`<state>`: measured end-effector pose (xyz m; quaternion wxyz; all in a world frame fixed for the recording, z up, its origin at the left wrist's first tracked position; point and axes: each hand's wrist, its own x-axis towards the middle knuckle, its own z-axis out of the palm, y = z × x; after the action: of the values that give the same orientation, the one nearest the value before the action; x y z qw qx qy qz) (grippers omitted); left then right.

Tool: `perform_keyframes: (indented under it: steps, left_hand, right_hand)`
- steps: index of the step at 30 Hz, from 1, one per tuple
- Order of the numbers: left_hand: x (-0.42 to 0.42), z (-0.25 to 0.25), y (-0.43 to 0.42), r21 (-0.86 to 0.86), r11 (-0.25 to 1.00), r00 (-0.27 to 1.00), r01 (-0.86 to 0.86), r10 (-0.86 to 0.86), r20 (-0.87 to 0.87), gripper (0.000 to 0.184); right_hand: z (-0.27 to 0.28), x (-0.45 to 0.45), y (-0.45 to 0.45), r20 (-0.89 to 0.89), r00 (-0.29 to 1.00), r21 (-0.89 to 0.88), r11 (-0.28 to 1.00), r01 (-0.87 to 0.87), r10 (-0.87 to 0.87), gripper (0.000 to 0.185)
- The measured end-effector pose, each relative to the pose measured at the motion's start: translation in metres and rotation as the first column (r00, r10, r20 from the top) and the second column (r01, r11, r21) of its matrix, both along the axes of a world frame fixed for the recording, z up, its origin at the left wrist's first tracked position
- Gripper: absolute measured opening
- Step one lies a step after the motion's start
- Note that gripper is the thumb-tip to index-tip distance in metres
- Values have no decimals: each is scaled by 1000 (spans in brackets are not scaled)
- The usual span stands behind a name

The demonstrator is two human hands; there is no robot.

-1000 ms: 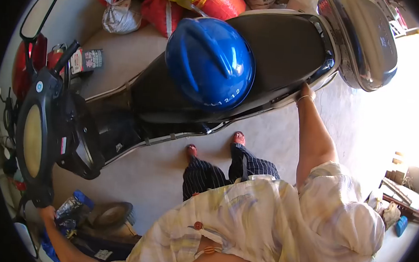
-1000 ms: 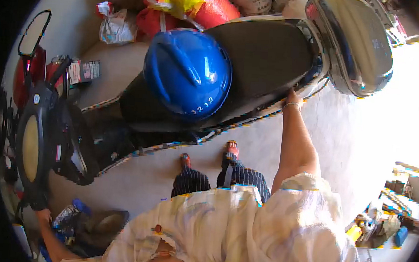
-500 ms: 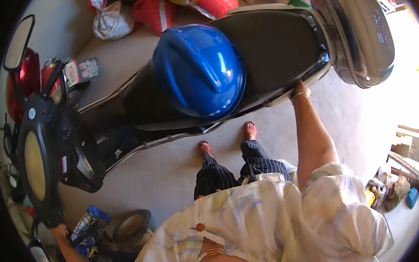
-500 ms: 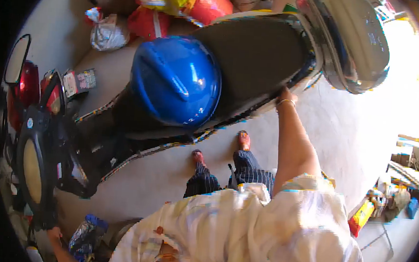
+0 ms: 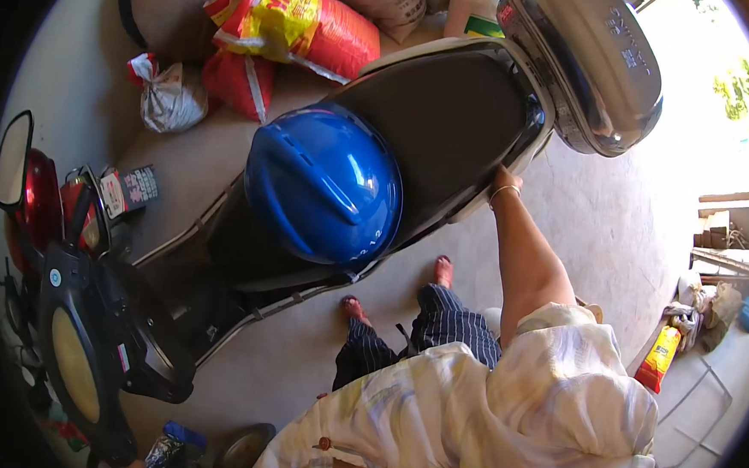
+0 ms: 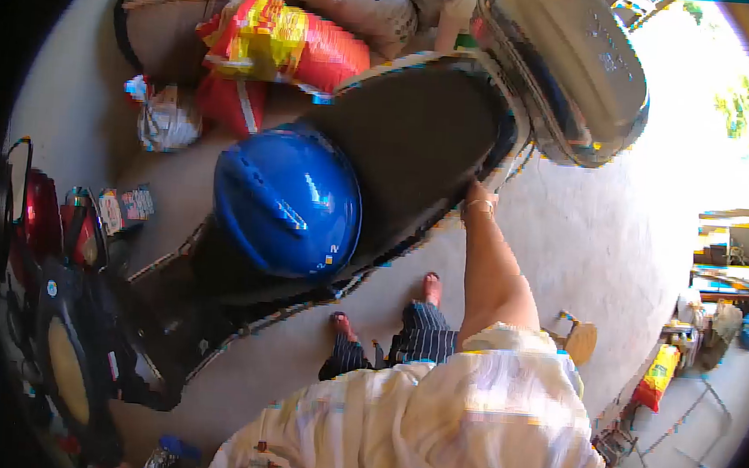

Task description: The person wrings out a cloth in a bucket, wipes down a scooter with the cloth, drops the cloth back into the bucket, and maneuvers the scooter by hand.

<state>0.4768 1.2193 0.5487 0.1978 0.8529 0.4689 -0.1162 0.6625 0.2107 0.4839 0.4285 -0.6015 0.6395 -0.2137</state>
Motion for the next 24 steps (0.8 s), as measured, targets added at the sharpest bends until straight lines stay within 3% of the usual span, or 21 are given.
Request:
perform_keyframes:
  steps: [1,2,7,9,10,14,20,22,24]
  left_hand:
    - [7,2,-14,-5,1000,1000,4,-4,15,27]
    - [10,3,-16,-15,1000,999,7,-6,32,27]
    - [31,9,-34,-64,998,995,16,-10,95,27]
    - [36,6,-35,-88,996,994,17,-8,109,27]
    - [37,6,-31,-96,995,994,18,-8,111,27]
    - [44,24,-24,-102,994,993,38,-26,115,27]
    - [72,47,-8,-119,987,987,104,-87,138,27]
    - [80,48,1,-132,983,983,130,-110,150,27]
    - [72,56,8,-142,981,982,134,-113,149,27]
  right_hand:
    - [-2,3,-14,-82,996,2,1000,-17,17,59]
    - [-1,0,-12,34,998,36,998,51,-52,58]
    - [-22,-4,-42,31,999,109,994,-13,10,69]
    - [-34,-4,-56,-50,997,42,998,-52,54,56]
    - [8,-6,-18,34,994,40,994,-100,99,54]
    - [3,-1,-32,-15,1000,93,996,4,-3,54]
    - [-37,2,-67,72,997,159,987,26,-37,50]
    - [-25,5,-65,-29,999,238,971,-26,34,50]
    - [-30,7,-67,-16,1000,235,972,-9,14,50]
